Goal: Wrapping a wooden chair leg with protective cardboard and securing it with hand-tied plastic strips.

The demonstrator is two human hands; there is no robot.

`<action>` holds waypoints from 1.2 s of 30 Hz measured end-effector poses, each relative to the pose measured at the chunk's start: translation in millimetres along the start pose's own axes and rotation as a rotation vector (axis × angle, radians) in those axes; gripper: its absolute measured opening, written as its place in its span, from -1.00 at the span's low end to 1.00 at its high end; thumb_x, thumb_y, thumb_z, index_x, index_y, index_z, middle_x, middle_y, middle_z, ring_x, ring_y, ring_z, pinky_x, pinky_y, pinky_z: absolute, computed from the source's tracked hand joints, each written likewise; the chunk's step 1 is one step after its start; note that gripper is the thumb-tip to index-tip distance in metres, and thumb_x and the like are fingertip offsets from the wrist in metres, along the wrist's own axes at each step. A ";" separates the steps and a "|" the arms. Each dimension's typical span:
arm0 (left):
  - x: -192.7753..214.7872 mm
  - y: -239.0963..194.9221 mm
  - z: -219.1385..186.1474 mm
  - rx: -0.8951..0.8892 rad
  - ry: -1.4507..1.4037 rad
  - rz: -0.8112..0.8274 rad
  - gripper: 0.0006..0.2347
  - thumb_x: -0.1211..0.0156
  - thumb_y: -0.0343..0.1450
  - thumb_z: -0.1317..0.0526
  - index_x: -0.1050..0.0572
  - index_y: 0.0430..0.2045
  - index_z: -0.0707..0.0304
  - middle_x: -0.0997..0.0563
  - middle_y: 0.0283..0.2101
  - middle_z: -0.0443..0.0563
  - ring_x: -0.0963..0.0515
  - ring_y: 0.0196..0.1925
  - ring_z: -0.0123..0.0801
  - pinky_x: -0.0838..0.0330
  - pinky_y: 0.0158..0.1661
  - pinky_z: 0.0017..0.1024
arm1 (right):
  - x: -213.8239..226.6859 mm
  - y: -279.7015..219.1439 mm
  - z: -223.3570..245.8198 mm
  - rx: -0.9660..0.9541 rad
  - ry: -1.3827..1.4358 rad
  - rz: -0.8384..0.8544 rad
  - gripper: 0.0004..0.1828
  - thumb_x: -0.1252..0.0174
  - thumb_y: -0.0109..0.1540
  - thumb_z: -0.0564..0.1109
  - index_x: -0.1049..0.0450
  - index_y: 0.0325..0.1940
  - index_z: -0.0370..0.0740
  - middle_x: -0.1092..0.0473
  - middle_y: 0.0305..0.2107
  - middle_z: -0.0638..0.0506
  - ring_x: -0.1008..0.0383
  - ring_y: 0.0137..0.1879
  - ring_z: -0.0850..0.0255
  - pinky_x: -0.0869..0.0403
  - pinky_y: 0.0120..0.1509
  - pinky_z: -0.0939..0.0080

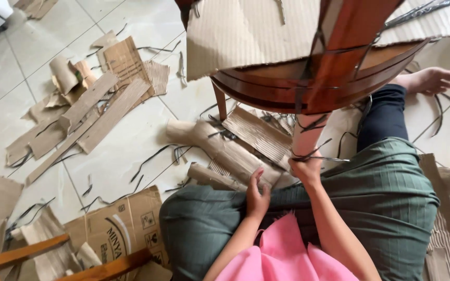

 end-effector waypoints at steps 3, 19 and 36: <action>11.1 7.6 -2.6 -0.016 0.026 -0.041 -0.54 -0.07 0.32 0.53 -0.41 0.13 0.20 -0.57 0.19 0.13 -0.53 0.25 -0.11 -0.45 0.18 -0.33 | 22.2 16.9 1.0 0.042 -0.019 0.031 -0.78 -0.11 -0.06 -0.40 -0.28 -0.58 -0.14 -0.23 -0.85 0.01 -0.34 -0.68 0.12 -0.33 -0.45 0.07; 6.8 35.1 -44.9 -0.116 -0.005 -0.053 -0.70 -0.01 0.34 0.51 -0.47 -0.10 0.20 -0.58 0.14 0.05 -0.59 0.16 -0.17 -0.51 0.10 -0.36 | 99.4 53.8 -73.6 0.067 -0.078 -0.112 -0.70 -0.39 -0.15 -0.34 -0.47 -0.40 -0.29 -0.39 -0.59 -0.17 -0.41 -0.31 0.17 -0.43 -0.14 0.05; 0.0 65.3 -19.3 -0.086 0.005 -0.113 -0.67 -0.09 0.31 0.49 -0.50 -0.08 0.17 -0.58 0.16 0.03 -0.58 0.19 -0.26 -0.46 0.14 -0.41 | 157.1 79.2 -92.1 -0.036 -0.045 -0.227 -0.54 -0.33 -0.18 -0.43 -0.53 -0.18 -0.39 -0.49 -0.33 -0.28 -0.46 0.03 -0.07 -0.39 0.12 0.07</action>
Point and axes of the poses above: each hand's wrist, its own y-axis towards the middle knuckle, its own x-axis out of the back of the hand, z = x × y, the point moved 7 cm from there along y, towards the middle knuckle
